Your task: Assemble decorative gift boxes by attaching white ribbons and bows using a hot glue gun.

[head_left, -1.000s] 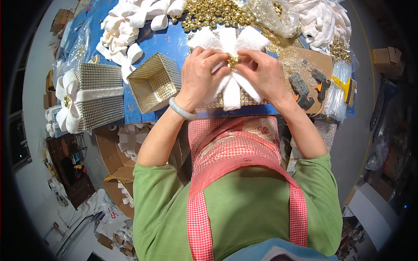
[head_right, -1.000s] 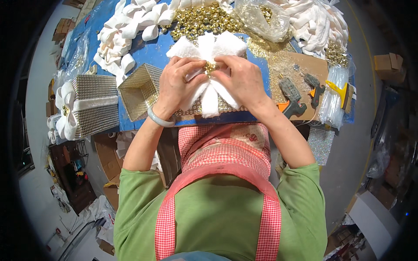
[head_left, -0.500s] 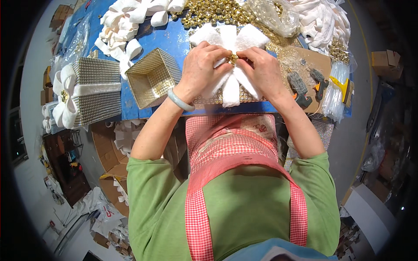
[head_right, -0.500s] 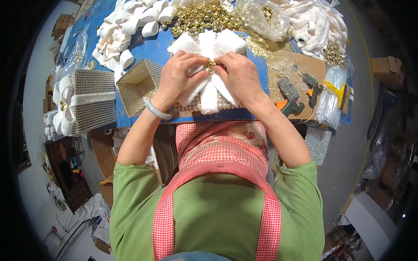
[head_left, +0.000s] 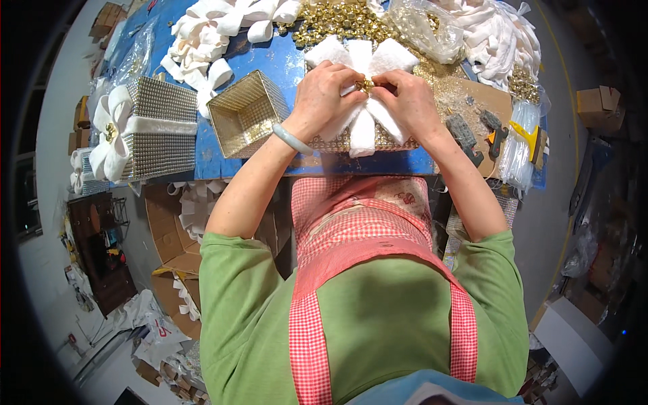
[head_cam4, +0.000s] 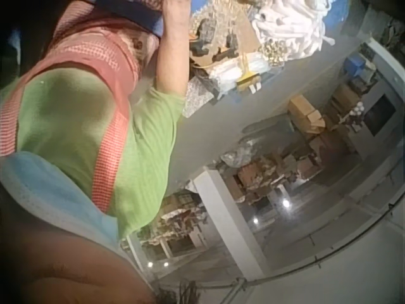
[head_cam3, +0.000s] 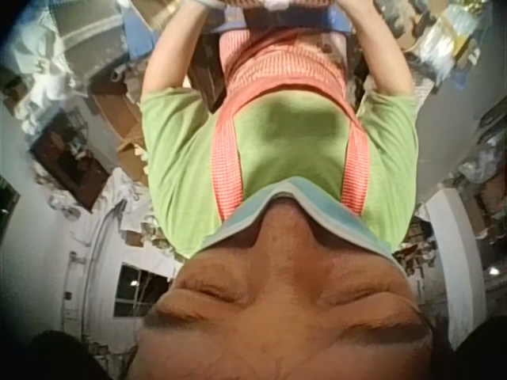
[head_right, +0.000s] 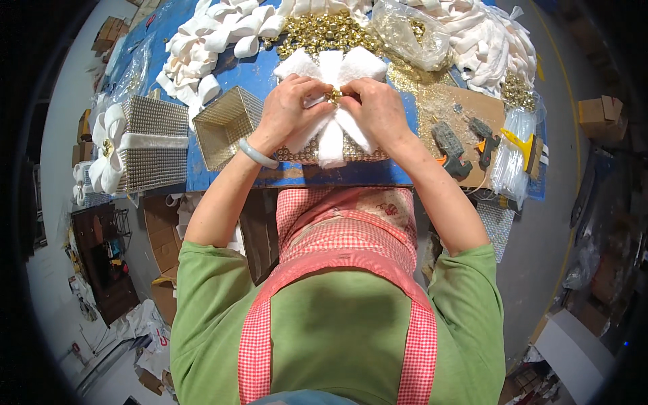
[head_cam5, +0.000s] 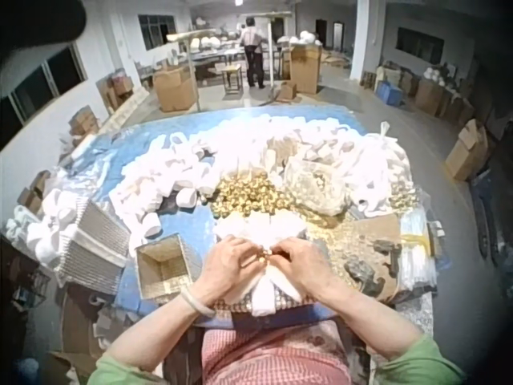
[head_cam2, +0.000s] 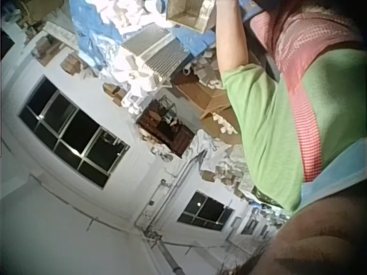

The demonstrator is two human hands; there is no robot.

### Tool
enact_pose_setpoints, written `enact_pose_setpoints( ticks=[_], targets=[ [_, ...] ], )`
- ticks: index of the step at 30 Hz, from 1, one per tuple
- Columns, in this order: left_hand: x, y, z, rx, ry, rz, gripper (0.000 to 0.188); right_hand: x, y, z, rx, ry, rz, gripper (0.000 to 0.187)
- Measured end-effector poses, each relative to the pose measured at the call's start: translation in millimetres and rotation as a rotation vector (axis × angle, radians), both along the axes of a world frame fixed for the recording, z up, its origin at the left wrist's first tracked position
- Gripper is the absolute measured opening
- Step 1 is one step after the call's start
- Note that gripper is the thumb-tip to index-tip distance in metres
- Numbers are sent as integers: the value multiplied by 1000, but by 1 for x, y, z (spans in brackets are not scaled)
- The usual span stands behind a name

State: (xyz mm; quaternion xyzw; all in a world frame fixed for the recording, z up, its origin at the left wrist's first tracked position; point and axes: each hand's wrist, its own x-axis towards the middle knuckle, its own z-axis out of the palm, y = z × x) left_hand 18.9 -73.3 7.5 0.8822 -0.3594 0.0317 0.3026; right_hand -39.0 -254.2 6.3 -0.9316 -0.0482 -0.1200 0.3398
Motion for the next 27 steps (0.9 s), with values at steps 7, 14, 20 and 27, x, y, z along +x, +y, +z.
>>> enact_pose_setpoints(
  ticks=[7,14,20,27],
  targets=[
    [2,0,-2,3,22,8,25,4,-1,-4,-12,1,16,19],
    [-1,-2,-4,-12,-13,27,24,-2,2,-4,-43,-11,5,16],
    [-3,-1,0,40,3,16,26,-2,3,-3,-57,-18,-4,16],
    [0,-2,4,105,20,22,29,2,1,-11,-106,-52,-9,18]
  ],
)
